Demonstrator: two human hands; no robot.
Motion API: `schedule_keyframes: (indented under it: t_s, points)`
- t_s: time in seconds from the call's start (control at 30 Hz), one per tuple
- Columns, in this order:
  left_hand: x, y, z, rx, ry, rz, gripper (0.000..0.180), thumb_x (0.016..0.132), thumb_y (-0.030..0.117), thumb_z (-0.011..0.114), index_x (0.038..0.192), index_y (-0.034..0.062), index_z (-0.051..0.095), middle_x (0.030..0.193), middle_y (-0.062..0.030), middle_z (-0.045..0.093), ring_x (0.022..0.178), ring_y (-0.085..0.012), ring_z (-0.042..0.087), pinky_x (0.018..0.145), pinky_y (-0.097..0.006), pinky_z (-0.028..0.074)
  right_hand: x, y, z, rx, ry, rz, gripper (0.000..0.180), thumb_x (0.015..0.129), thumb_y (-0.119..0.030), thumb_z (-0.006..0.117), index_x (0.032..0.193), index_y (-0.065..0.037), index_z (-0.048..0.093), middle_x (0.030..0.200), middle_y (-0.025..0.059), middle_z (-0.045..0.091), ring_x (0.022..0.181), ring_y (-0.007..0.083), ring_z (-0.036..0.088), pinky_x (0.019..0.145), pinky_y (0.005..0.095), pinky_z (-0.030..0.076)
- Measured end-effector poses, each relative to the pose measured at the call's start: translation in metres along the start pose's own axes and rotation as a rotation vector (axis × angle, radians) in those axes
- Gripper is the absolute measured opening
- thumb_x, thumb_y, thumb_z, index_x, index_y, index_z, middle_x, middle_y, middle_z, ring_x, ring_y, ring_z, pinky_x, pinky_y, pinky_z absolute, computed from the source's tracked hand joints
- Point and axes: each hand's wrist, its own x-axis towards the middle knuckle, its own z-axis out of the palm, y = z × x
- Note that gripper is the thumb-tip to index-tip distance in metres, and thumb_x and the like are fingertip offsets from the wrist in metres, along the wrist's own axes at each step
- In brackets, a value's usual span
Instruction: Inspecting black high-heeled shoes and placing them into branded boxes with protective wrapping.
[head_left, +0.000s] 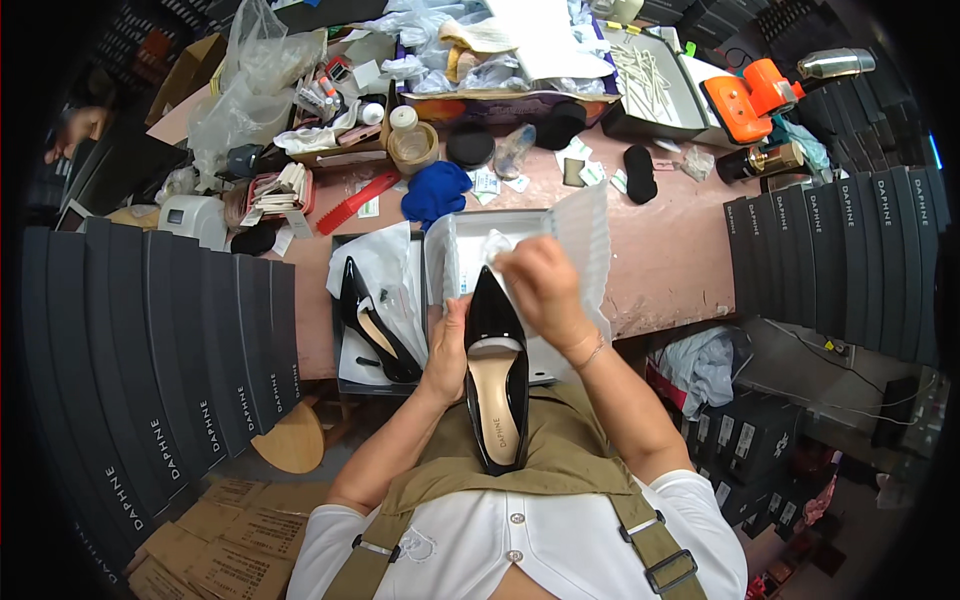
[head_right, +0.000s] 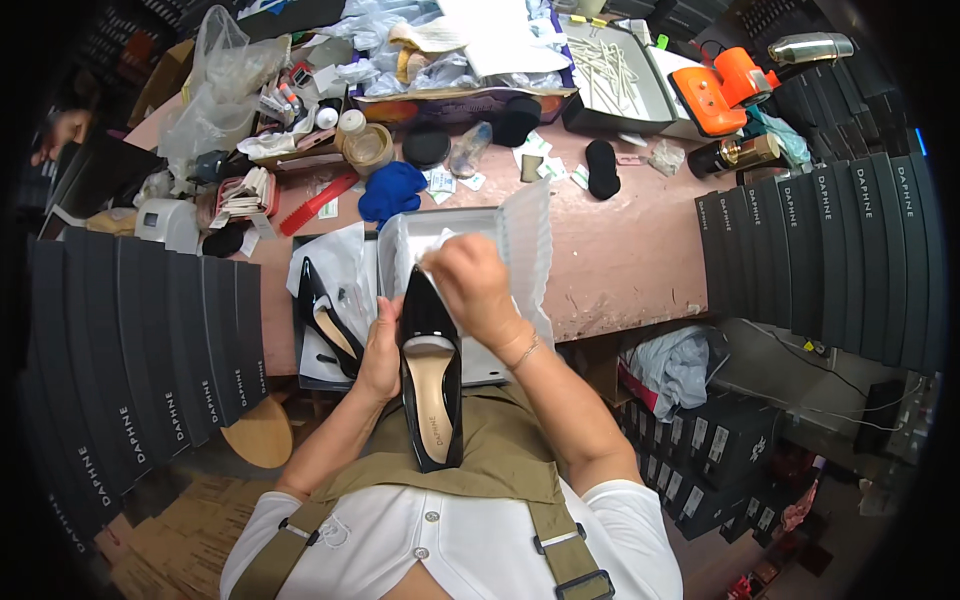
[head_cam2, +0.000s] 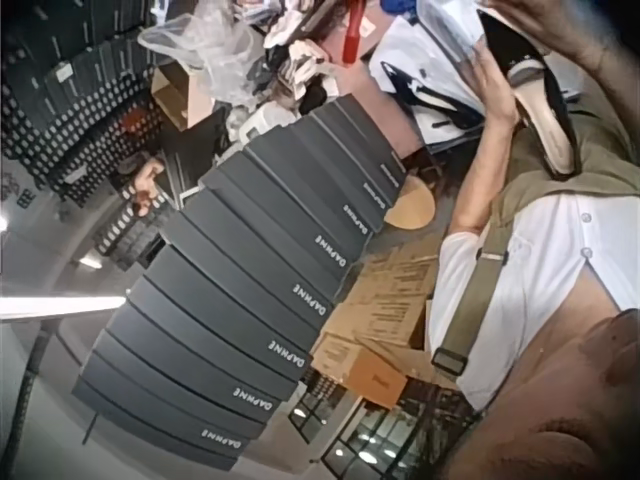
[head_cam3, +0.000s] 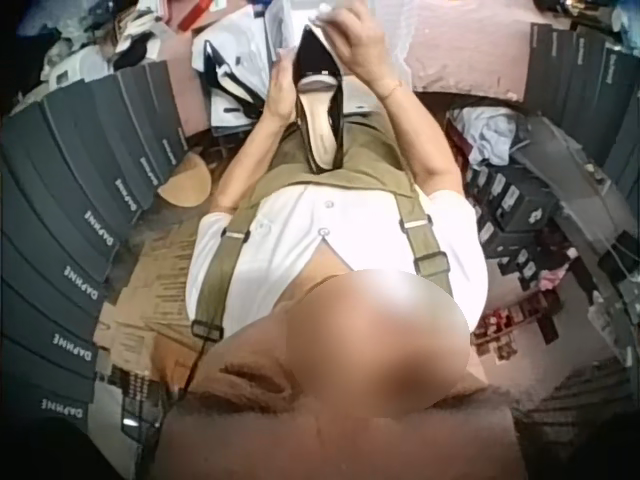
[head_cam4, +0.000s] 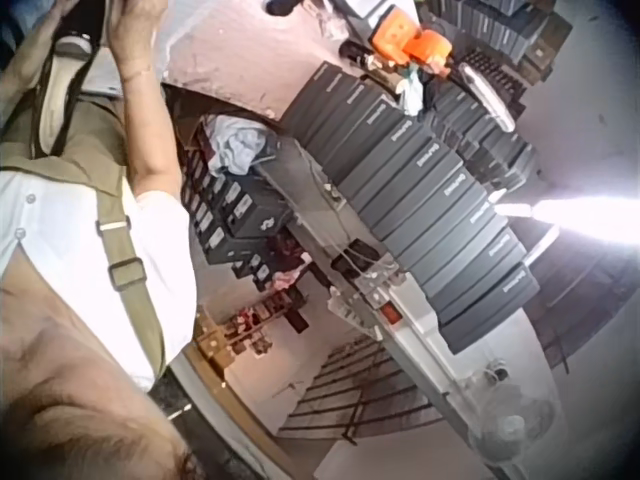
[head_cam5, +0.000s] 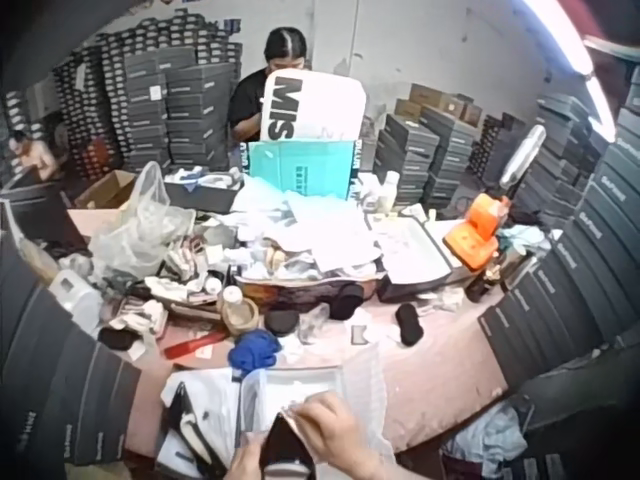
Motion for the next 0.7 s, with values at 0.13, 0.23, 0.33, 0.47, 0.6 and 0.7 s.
schedule_keyframes:
  t_s: [0.13,0.23,0.33,0.47,0.6,0.7]
  points:
    - [-0.005,0.016,0.004,-0.110,0.020,0.009,0.064,0.100,0.051,0.023,0.124,-0.0027,0.049,0.111,-0.0076,0.059,0.098,-0.0127,0.057,0.088,-0.027,0.046,-0.007,0.013,-0.018,0.302,0.088,0.277,0.006,0.084,-0.003,0.065,0.089,0.000,0.063,0.083,0.0058,0.056,0.074,0.0125,0.055,0.067,0.0231,0.043]
    - [-0.006,0.018,0.006,-0.126,0.056,0.020,0.064,0.100,0.051,0.022,0.124,-0.0025,0.048,0.111,-0.0081,0.059,0.099,-0.0129,0.057,0.089,-0.027,0.046,-0.027,0.014,-0.024,0.488,0.015,0.451,0.006,0.086,-0.005,0.064,0.089,0.000,0.064,0.083,0.0029,0.056,0.074,0.0085,0.052,0.067,0.0216,0.042]
    - [-0.006,0.015,0.004,-0.114,0.060,0.022,0.062,0.101,0.049,0.023,0.124,-0.0023,0.048,0.110,-0.0080,0.059,0.101,-0.0129,0.057,0.090,-0.027,0.045,-0.040,0.001,-0.021,0.499,-0.079,0.410,0.007,0.083,-0.003,0.065,0.089,-0.001,0.064,0.085,0.0041,0.057,0.075,0.0115,0.054,0.069,0.0250,0.044]
    - [-0.002,0.011,0.002,0.036,0.017,0.078,0.054,0.102,0.044,0.029,0.122,-0.0014,0.050,0.107,-0.0070,0.060,0.098,-0.0132,0.058,0.088,-0.028,0.047,-0.030,-0.024,-0.009,0.190,-0.189,-0.083,0.008,0.081,-0.006,0.067,0.087,-0.002,0.064,0.081,0.0109,0.055,0.072,0.0294,0.054,0.068,0.0345,0.046]
    - [-0.004,0.012,-0.003,-0.131,0.166,0.082,0.039,0.099,0.039,0.042,0.109,0.0035,0.054,0.094,-0.0064,0.063,0.089,-0.0156,0.063,0.080,-0.032,0.052,-0.053,0.019,-0.013,0.223,-0.053,0.400,0.006,0.085,-0.006,0.064,0.086,0.000,0.063,0.078,0.0086,0.056,0.070,0.0181,0.055,0.066,0.0275,0.046]
    - [0.008,0.012,-0.014,-0.489,0.186,0.052,0.047,0.092,0.049,0.045,0.097,0.0039,0.057,0.084,-0.0084,0.062,0.078,-0.0219,0.061,0.073,-0.034,0.051,-0.077,0.020,-0.030,0.636,-0.037,0.729,0.009,0.089,-0.009,0.062,0.092,-0.001,0.062,0.087,0.0011,0.061,0.077,0.0069,0.055,0.068,0.0204,0.045]
